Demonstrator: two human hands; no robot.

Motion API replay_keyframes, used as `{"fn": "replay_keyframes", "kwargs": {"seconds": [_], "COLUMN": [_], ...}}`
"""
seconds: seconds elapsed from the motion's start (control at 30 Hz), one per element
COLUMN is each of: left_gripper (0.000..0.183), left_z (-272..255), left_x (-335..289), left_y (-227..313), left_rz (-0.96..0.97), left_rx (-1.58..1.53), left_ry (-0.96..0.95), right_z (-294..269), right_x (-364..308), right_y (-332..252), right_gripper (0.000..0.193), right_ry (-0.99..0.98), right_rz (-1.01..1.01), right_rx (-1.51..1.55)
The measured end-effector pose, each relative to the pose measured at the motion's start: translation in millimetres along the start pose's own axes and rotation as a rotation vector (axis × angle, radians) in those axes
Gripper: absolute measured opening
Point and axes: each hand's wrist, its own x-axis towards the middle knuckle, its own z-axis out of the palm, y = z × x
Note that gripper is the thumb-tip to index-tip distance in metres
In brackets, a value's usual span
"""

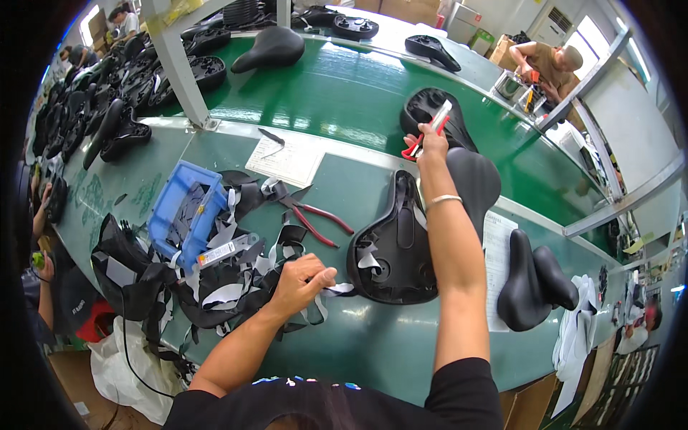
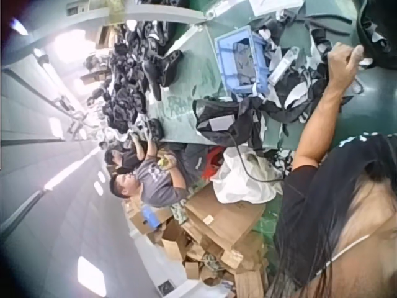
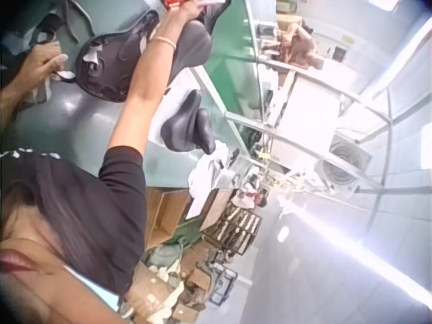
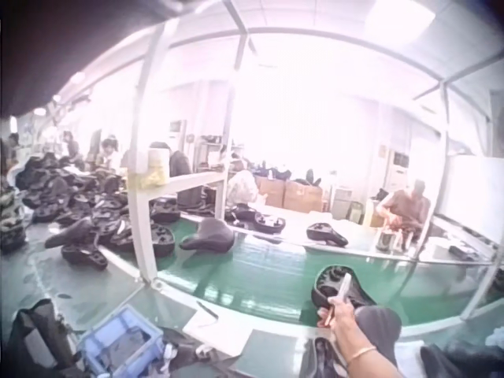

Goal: The person uses a red utility knife to trim excess black fabric and foam from the underside of bicycle seats. They repeatedly cut the material, peel away the loose strips, and discard them onto the green workbench. The person handles multiple seats, moving finished ones aside and picking up new ones to continue the trimming process.

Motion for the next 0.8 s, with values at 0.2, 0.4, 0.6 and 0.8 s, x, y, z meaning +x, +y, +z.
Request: {"fn": "replay_keyframes", "kwargs": {"seconds": [0.2,0.4,0.6,0.8], "left_gripper": [0.06,0.079,0.094,0.069], "left_z": [-19.5,-60.6,-63.7,-56.4], "left_x": [-0.2,-9.7,-44.5,-22.9], "left_y": [-15.1,35.2,30.2,87.0], "left_rz": [-0.201,-0.57,-0.762,-0.717], "left_rx": [-0.805,-0.986,-0.542,-0.446], "left_ry": [0.05,0.06,-0.048,-0.083], "right_z": [-44.1,-107.5,-149.9,-145.1], "right_x": [-171.2,-313.3,-357.2,-350.0], "right_y": [-74.6,-57.6,-21.5,-54.8], "right_gripper": [0.026,0.023,0.038,0.053], "right_ry": [-0.491,-0.778,-0.753,-1.015], "right_rz": [0.27,0.055,-0.324,-0.859], "right_rx": [-0.06,-0.738,-0.924,-1.444]}}
